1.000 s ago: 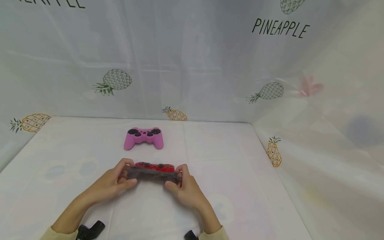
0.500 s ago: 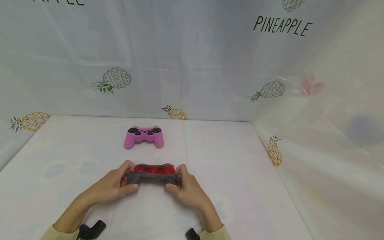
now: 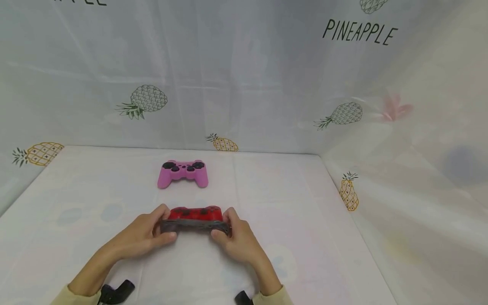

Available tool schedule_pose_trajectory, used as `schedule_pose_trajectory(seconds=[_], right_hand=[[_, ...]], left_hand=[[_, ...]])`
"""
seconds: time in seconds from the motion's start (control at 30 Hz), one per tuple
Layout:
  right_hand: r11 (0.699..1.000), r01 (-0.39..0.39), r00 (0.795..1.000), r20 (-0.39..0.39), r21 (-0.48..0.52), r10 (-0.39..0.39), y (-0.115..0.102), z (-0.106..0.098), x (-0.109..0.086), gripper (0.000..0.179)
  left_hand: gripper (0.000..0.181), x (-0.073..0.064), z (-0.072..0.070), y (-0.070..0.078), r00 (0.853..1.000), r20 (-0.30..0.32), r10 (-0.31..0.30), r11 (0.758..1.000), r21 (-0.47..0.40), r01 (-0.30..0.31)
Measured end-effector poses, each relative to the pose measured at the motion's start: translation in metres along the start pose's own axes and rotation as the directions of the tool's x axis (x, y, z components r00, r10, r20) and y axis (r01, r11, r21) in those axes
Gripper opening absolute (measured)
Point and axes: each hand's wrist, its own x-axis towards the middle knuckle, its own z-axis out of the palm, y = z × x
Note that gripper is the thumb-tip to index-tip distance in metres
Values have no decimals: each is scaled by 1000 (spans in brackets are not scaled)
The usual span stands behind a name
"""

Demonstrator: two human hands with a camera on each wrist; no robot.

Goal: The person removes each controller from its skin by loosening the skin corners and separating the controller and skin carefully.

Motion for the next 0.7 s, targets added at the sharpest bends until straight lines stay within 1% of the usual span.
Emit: schedule_pose_trajectory(seconds=[0.13,0.23,0.4,0.53,0.6,0.7], right_hand=[[1000,9,1000,0,5,-9,0,3,1,34],[1000,3,1000,-11,-15,-3,0,5,1,35],[999,-15,999,-50,-38,13,-1,5,0,35],[998,-20,997,-73,-63,16,-2,6,0,35],[997,-25,997,-76,-74,20,-3,7,1,34],[997,-44,997,-61,-71,39,-3,7,1,35]], left_hand=[[42,0,-1,-1,1000,-24,-6,1000,12,7],[42,1,-1,-1,999,-35,0,1000,20,1],[43,3,-1,0,999,-33,-9,1000,22,10],[45,3,0,1,999,-41,-13,999,43,15],[47,2,0,1,999,-51,-8,999,52,10],[49,1,2,0,998,-63,0,998,58,4]])
